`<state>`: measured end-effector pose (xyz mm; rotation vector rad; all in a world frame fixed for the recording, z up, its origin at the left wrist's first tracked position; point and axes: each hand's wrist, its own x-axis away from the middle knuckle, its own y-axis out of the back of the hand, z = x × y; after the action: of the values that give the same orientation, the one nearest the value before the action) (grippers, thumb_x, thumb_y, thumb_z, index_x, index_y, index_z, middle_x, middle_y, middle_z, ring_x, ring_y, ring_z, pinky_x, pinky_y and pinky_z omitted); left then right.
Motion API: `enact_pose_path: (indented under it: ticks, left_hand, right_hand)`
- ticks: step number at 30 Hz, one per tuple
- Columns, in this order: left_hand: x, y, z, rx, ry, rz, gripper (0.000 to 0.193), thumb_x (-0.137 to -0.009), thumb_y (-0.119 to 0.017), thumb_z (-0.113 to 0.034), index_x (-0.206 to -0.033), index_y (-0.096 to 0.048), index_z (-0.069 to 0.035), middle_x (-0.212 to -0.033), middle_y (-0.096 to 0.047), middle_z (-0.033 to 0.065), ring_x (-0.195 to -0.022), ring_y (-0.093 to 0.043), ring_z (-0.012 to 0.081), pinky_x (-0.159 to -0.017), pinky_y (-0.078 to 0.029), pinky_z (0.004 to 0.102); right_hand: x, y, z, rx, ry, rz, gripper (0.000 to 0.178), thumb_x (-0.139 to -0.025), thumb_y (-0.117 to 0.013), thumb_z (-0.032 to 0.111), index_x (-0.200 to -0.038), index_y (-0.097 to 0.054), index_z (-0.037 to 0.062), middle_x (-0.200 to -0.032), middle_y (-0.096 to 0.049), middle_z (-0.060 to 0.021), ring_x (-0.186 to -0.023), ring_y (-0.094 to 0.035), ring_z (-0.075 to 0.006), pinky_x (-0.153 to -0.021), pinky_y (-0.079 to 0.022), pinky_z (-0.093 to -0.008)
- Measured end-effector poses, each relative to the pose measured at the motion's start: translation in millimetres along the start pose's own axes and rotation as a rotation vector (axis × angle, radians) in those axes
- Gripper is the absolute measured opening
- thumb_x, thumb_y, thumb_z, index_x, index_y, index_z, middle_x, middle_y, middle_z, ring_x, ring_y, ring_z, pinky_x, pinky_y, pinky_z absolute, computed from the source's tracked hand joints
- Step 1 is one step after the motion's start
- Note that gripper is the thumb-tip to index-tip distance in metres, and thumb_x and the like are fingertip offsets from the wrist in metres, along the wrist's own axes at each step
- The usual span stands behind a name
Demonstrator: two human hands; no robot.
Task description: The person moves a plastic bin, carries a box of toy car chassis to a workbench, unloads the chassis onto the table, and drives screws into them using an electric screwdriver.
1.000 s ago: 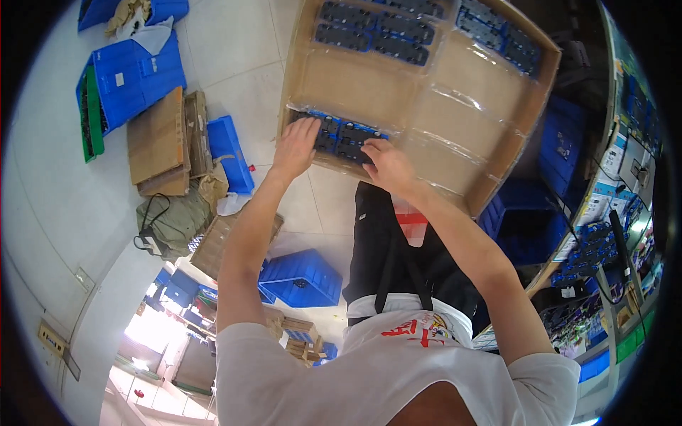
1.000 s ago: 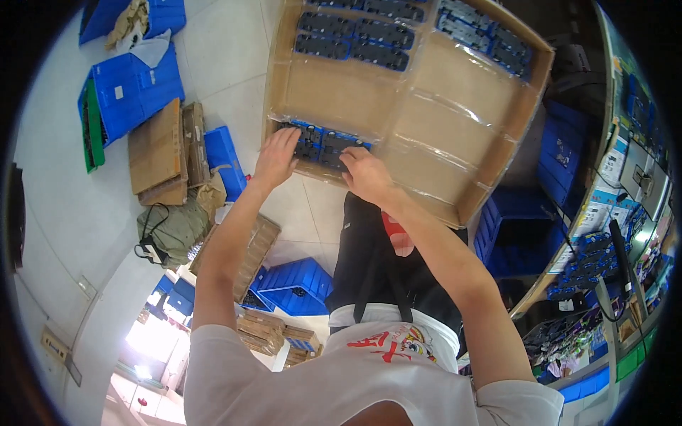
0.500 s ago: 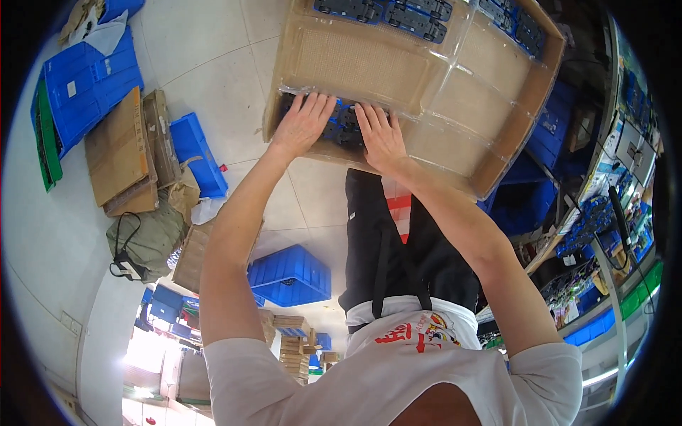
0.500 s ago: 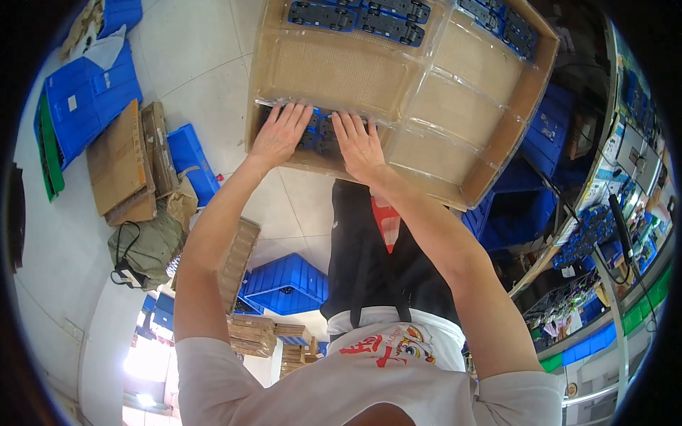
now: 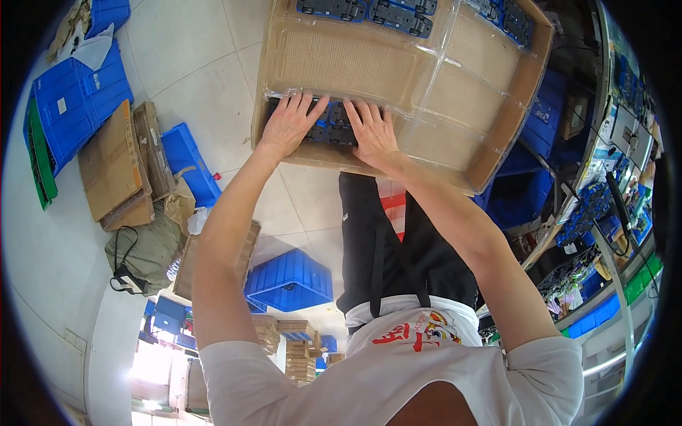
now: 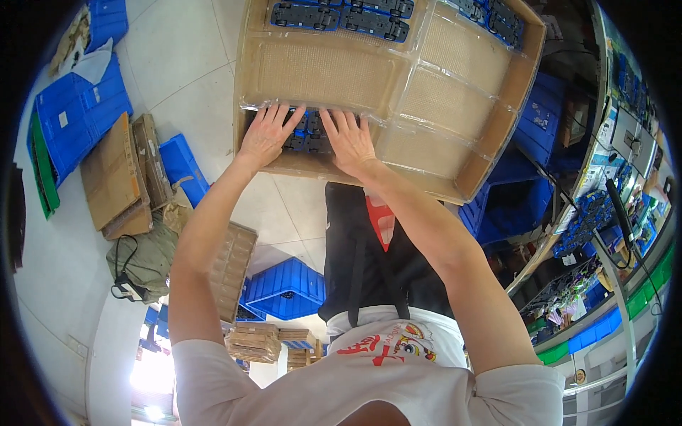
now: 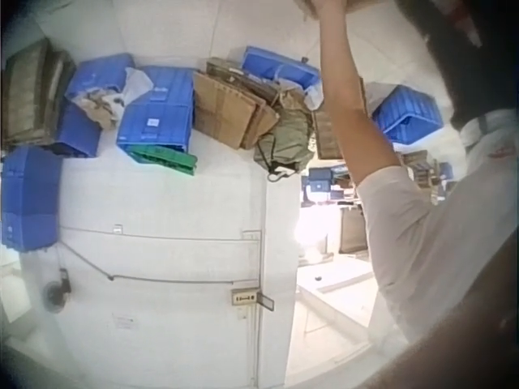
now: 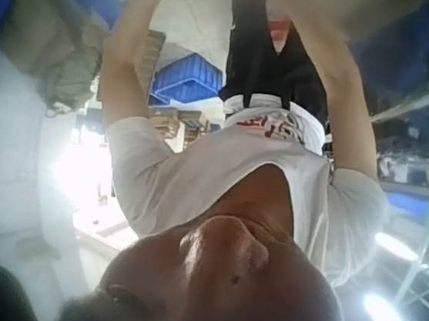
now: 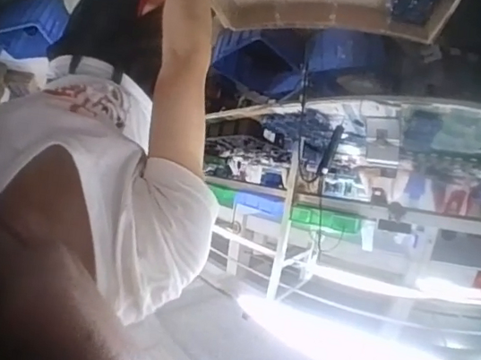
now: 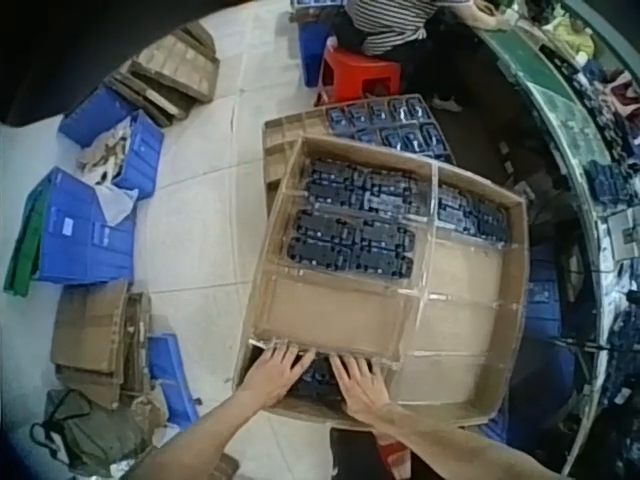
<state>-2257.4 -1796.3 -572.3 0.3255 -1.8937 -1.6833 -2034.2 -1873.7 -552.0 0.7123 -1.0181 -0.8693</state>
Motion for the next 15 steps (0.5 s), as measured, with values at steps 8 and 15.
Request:
enact_pose_path:
  ticks: [8,15]
  left_hand:
    - [8,71,8,0.224,-0.036,0.064,0.083,-0.073,-0.072,-0.010,-0.149,-0.039,-0.008,-0.124,-0.051,0.0167,-0.121,-0.050,0.0337,-0.112,-0.035,0.0472]
    - [-3,67,4,0.237,-0.028,0.110,0.100,-0.061,-0.081,-0.015,-0.151,-0.037,-0.009,-0.133,-0.049,0.0181,-0.129,-0.046,0.0364,-0.115,-0.033,0.0497]
  right_hand:
    - [21,54,9,-0.119,0.012,0.030,0.109,-0.059,-0.087,0.018,-0.152,-0.032,0.0039,-0.136,-0.048,-0.0163,-0.127,-0.047,-0.0345,-0.106,-0.036,-0.0533]
    - [21,58,10,0.064,0.080,0.021,0.114,-0.056,-0.090,0.025,-0.152,-0.032,0.0038,-0.138,-0.046,-0.0168,-0.128,-0.046,-0.0347,-0.104,-0.037,-0.0497]
